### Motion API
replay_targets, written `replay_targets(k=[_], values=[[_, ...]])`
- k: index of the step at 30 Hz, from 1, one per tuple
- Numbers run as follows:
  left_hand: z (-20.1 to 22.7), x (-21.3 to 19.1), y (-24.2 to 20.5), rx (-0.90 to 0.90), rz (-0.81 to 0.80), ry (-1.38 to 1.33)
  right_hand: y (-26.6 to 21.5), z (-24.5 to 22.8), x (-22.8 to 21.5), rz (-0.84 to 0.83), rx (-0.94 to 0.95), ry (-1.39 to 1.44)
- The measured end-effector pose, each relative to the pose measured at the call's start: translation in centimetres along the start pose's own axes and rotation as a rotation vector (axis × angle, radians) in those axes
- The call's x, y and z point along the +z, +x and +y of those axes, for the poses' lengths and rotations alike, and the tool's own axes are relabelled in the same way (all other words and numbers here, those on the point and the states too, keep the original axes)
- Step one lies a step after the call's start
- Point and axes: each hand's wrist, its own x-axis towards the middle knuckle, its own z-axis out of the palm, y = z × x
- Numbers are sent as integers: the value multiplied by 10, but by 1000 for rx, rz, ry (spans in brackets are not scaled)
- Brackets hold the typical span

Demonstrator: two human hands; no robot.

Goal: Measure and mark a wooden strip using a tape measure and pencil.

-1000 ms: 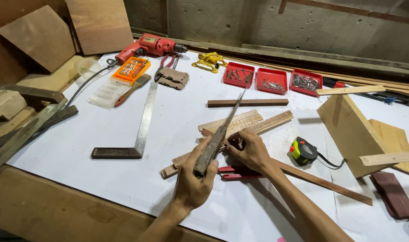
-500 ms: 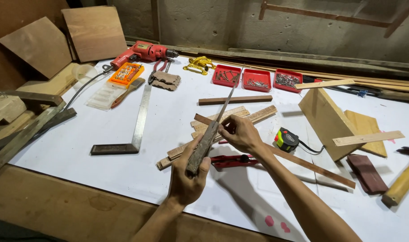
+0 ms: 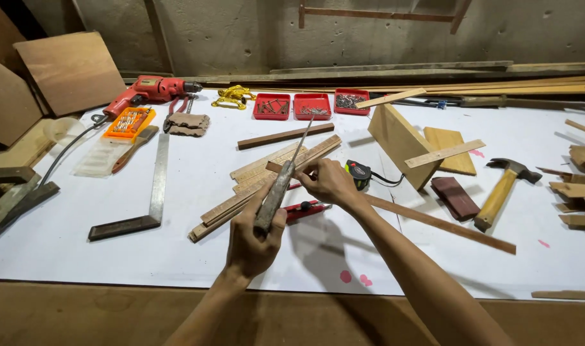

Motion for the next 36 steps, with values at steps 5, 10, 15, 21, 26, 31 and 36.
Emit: replay_targets(k=[5, 10, 15, 21, 26, 31, 36], values=[[-54, 17, 1, 275, -18, 289, -7, 43, 15, -28, -28, 50], [-100, 11, 17, 481, -113, 794, -20, 38, 8, -48, 38, -27], [-116, 7, 23, 435, -240, 1108, -13, 40, 3, -18, -16, -24], [-50, -9, 31, 281, -464, 1111, -16, 38, -5, -19, 34, -19], [-21, 8, 43, 444, -393, 960, -55, 24, -42, 40, 15, -28], [15, 61, 52, 764, -136, 547, -116, 22, -87, 115, 39, -91], [53, 103, 59, 602, -512, 448, -170, 43, -119, 176, 9, -236]])
